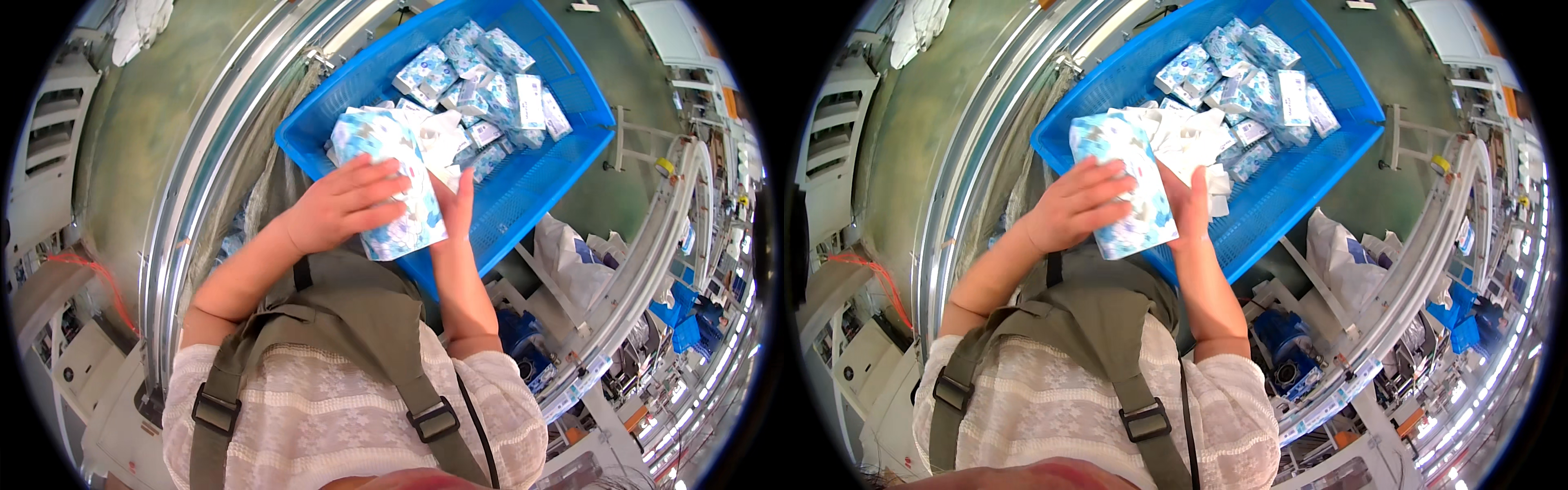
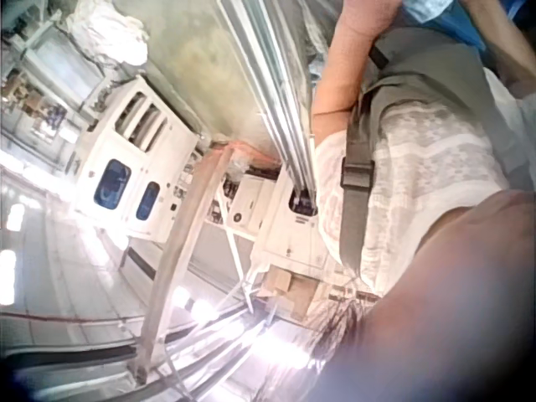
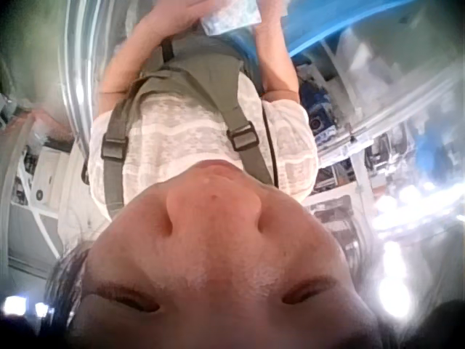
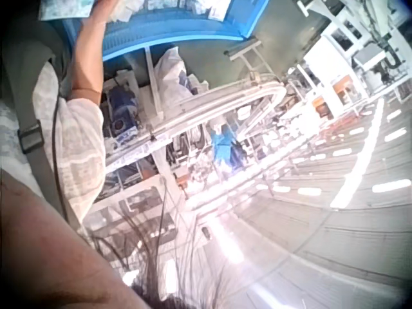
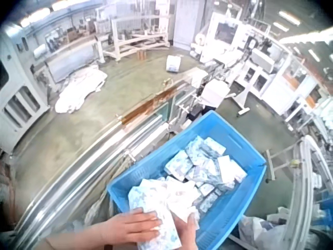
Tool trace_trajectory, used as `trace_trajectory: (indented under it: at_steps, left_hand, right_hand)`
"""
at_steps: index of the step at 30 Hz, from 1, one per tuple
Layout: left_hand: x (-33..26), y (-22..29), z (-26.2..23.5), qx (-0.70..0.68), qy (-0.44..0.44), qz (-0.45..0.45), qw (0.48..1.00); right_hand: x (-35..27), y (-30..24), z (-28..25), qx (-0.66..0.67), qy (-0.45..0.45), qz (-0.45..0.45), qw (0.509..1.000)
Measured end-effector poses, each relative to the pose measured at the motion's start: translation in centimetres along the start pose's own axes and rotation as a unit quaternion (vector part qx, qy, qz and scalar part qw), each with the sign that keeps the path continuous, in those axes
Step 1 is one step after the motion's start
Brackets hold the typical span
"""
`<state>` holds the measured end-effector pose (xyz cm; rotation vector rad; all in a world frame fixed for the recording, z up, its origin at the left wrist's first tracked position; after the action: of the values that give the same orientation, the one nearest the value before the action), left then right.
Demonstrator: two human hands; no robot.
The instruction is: The person unpacks small, individually wrapped tissue packs from a blue plastic basket. They remove the plastic wrappers and place the unwrapped white tissue stacks into a larger pile on a nearby orange surface.
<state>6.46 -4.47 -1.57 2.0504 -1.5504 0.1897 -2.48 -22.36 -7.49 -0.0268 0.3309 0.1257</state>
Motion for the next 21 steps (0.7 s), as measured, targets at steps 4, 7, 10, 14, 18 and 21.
trace_trajectory:
  at_steps: [4, 7, 10, 14, 18, 21]
  left_hand:
    - [-1.2, 0.3, -4.9, 0.054, -0.095, 0.008, 0.994]
    - [-2.7, 0.3, -7.2, 0.015, 0.117, -0.153, 0.981]
    - [-2.6, 1.3, -8.1, 0.074, 0.177, -0.185, 0.964]
    - [-4.0, 1.9, -9.6, 0.089, 0.207, -0.160, 0.961]
    - [-5.2, 2.1, -11.2, 0.068, 0.195, -0.147, 0.967]
    - [-5.9, 1.8, -11.8, 0.053, 0.192, -0.104, 0.974]
  right_hand:
    - [-0.4, 2.2, 3.3, -0.273, 0.130, -0.032, 0.952]
    - [-1.2, 5.5, 3.7, -0.429, 0.014, -0.214, 0.877]
    - [-2.2, 8.4, 4.8, -0.468, -0.039, -0.241, 0.849]
    - [-3.3, 10.7, 6.0, -0.524, -0.068, -0.269, 0.805]
    - [-3.3, 11.3, 6.1, -0.597, -0.103, -0.306, 0.734]
    - [-3.4, 12.3, 6.7, -0.581, -0.091, -0.302, 0.751]
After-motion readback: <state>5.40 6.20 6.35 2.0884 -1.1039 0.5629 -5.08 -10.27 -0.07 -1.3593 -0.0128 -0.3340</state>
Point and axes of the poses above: each hand's wrist, its own x-axis towards the middle knuckle, its own z-axis out of the palm, y = z × x, the point moved 1 cm from there along x, towards the middle knuckle, and after that the axes turned 13 degrees about x, right-handed, at the moved point
